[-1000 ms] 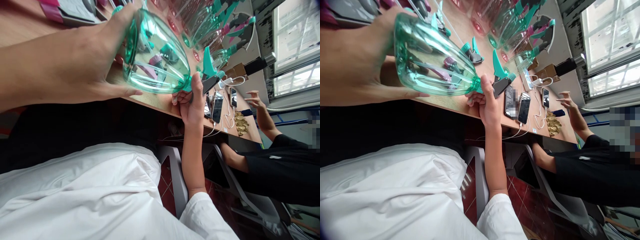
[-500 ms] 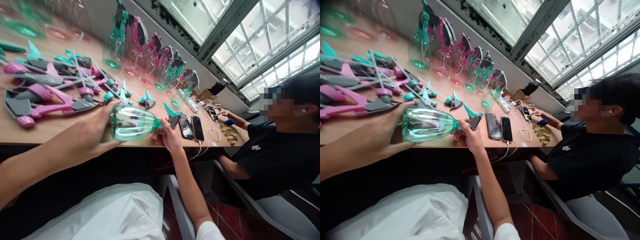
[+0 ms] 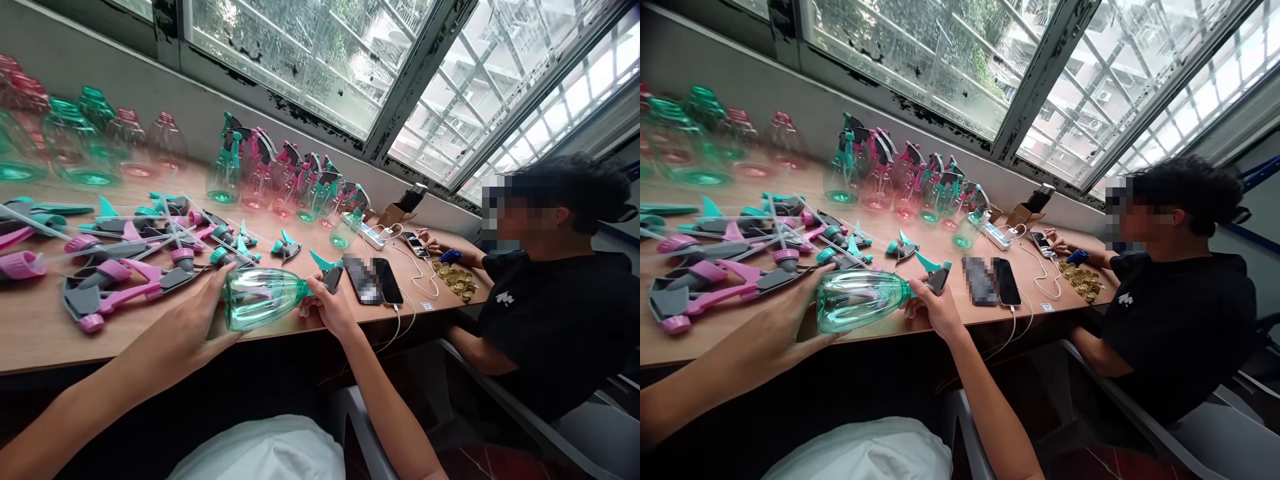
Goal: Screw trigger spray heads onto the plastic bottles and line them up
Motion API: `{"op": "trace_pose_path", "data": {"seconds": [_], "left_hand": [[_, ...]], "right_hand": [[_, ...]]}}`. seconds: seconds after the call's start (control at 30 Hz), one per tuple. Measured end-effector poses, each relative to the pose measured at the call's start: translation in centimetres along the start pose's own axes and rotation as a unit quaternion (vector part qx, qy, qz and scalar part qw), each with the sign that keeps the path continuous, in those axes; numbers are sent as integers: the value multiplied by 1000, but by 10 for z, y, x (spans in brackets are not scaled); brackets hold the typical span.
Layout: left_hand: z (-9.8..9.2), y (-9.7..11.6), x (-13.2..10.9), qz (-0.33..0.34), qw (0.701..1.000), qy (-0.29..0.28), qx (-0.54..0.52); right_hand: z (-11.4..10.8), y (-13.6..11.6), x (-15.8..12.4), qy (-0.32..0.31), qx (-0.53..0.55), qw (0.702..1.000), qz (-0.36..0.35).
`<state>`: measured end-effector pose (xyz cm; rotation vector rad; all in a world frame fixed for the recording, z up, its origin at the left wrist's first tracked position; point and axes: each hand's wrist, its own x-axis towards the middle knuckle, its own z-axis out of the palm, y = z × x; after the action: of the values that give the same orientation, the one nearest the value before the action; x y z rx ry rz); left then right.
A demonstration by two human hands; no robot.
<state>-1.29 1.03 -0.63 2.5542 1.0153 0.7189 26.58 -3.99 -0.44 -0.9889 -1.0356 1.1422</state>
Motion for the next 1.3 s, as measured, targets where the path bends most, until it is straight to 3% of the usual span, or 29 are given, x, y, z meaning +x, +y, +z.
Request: {"op": "trace_pose_path", "data": {"seconds": [0.37, 0.67, 1.0, 1.3], "left_hand": [[9, -16, 0, 27, 999, 37, -12], [2, -10, 2, 35, 998, 43, 1], [12, -18, 2, 34, 998, 58, -13], [8, -15, 2, 25, 998, 50, -12]], "right_hand": [[-1, 4, 3, -4, 11, 1000, 7], [0, 5, 5, -7, 12, 1000, 13], [0, 6, 5, -13, 11, 1000, 8], [0, 6, 5, -15, 13, 1000, 7]]}}
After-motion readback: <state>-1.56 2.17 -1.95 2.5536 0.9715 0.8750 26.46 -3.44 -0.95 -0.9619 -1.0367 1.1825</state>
